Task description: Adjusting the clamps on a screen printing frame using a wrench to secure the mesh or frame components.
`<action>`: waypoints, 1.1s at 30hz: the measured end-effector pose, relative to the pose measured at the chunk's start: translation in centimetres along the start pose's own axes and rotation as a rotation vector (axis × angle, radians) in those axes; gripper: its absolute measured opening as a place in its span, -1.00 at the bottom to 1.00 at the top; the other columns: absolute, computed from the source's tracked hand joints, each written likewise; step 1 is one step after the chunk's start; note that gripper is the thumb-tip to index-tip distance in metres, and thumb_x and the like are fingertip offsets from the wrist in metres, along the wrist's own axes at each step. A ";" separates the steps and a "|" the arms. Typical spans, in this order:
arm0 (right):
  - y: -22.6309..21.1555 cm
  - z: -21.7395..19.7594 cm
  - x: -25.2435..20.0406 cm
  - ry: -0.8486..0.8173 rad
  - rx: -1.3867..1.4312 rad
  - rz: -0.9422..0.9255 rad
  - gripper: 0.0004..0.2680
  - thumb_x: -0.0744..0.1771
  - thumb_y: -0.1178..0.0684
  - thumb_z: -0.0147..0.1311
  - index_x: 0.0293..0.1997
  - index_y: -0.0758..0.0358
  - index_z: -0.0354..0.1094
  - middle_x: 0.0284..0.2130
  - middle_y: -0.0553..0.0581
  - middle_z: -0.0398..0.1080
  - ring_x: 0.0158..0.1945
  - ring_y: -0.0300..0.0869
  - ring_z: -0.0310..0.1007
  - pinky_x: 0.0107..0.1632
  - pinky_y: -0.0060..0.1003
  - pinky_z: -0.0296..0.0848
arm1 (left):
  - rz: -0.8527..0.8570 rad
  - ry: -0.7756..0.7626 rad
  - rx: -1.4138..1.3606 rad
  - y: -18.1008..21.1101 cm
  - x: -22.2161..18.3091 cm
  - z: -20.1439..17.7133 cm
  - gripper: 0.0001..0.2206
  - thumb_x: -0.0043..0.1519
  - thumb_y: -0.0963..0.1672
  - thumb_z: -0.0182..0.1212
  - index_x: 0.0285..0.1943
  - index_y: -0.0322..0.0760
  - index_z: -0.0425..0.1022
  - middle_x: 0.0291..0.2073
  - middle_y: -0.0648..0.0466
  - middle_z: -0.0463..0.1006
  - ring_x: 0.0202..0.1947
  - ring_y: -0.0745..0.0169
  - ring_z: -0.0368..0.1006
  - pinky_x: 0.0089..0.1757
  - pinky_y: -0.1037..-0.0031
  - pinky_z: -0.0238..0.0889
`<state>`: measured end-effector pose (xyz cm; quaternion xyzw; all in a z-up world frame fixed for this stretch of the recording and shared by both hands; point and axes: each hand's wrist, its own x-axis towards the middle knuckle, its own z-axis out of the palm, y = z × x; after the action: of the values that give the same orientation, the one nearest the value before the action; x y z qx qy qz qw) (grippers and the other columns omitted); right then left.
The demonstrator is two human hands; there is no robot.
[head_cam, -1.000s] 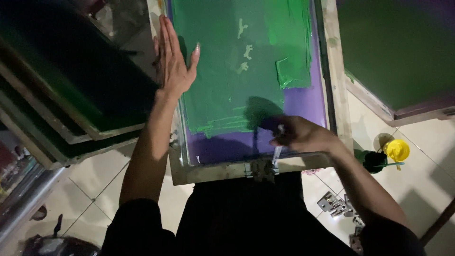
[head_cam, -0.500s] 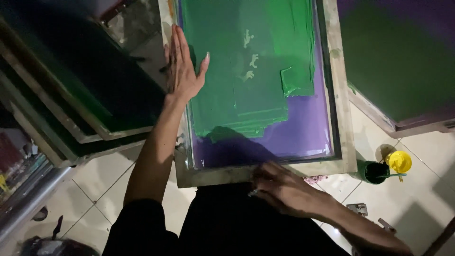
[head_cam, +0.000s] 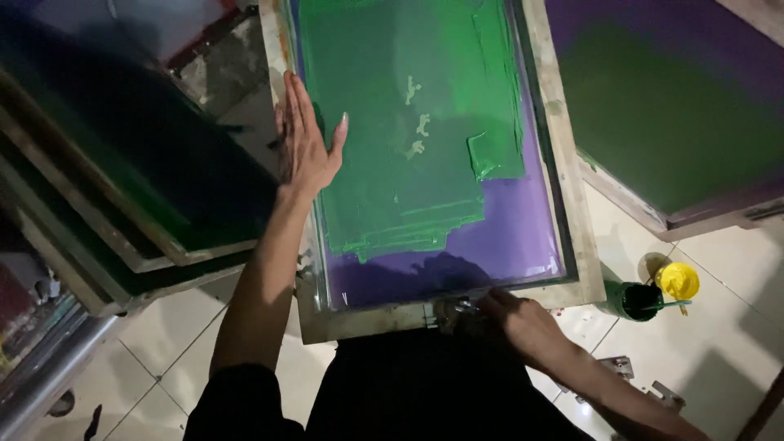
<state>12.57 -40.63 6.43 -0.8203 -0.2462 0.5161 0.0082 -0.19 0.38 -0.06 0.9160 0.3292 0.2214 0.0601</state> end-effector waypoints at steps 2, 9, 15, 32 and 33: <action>8.1 5.7 7.9 0.164 -0.403 -0.379 -0.60 0.26 0.03 -0.16 0.27 -0.05 0.22 -0.52 0.20 0.45 -0.57 -0.06 0.41 -0.49 -0.23 0.39 | -0.006 0.010 -0.002 0.0 -0.1 0.1 -0.22 0.57 0.20 -0.26 0.68 -0.32 -0.51 0.65 -0.12 -0.40 0.69 -0.04 -0.28 0.53 0.06 -0.28; 7.6 5.2 5.4 0.603 -0.486 -1.045 -0.55 0.13 0.46 0.12 0.08 0.21 0.38 -0.08 0.23 0.47 -0.43 -0.11 0.55 -0.58 -0.27 0.48 | 0.008 0.020 -0.002 0.0 0.0 0.2 -0.21 0.55 0.20 -0.26 0.68 -0.33 -0.50 0.65 -0.13 -0.38 0.67 -0.08 -0.23 0.50 0.03 -0.23; 5.3 4.4 3.5 0.395 -0.269 -0.931 -0.84 0.37 0.18 -0.05 0.02 0.12 0.37 -0.15 0.08 0.47 -0.31 -0.06 0.52 -0.44 -0.17 0.44 | -0.016 -0.016 -0.022 -0.1 0.3 0.3 -0.22 0.55 0.20 -0.28 0.68 -0.32 -0.53 0.65 -0.13 -0.42 0.68 -0.06 -0.33 0.52 0.05 -0.30; 4.6 5.4 4.8 0.286 -0.261 -0.698 -0.81 0.40 -0.04 -0.18 0.08 0.02 0.28 -0.13 0.13 0.46 -0.39 0.01 0.51 -0.43 -0.10 0.47 | -0.019 -0.013 0.007 -0.1 0.0 0.2 -0.21 0.53 0.22 -0.32 0.67 -0.35 -0.49 0.65 -0.14 -0.38 0.68 -0.06 -0.31 0.53 0.07 -0.35; 3.8 4.8 4.2 0.145 -0.101 -0.471 -0.76 0.41 -0.21 -0.27 0.03 -0.07 0.32 -0.08 0.04 0.54 -0.31 -0.01 0.59 -0.30 -0.10 0.55 | -0.014 -0.013 0.026 0.1 -0.1 0.3 -0.21 0.54 0.21 -0.30 0.67 -0.36 -0.48 0.65 -0.14 -0.38 0.68 -0.06 -0.32 0.53 0.07 -0.35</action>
<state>11.42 -43.45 -0.39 -0.7746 -0.4547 0.4269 0.1050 -0.03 0.30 -0.38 0.9157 0.3380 0.2110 0.0520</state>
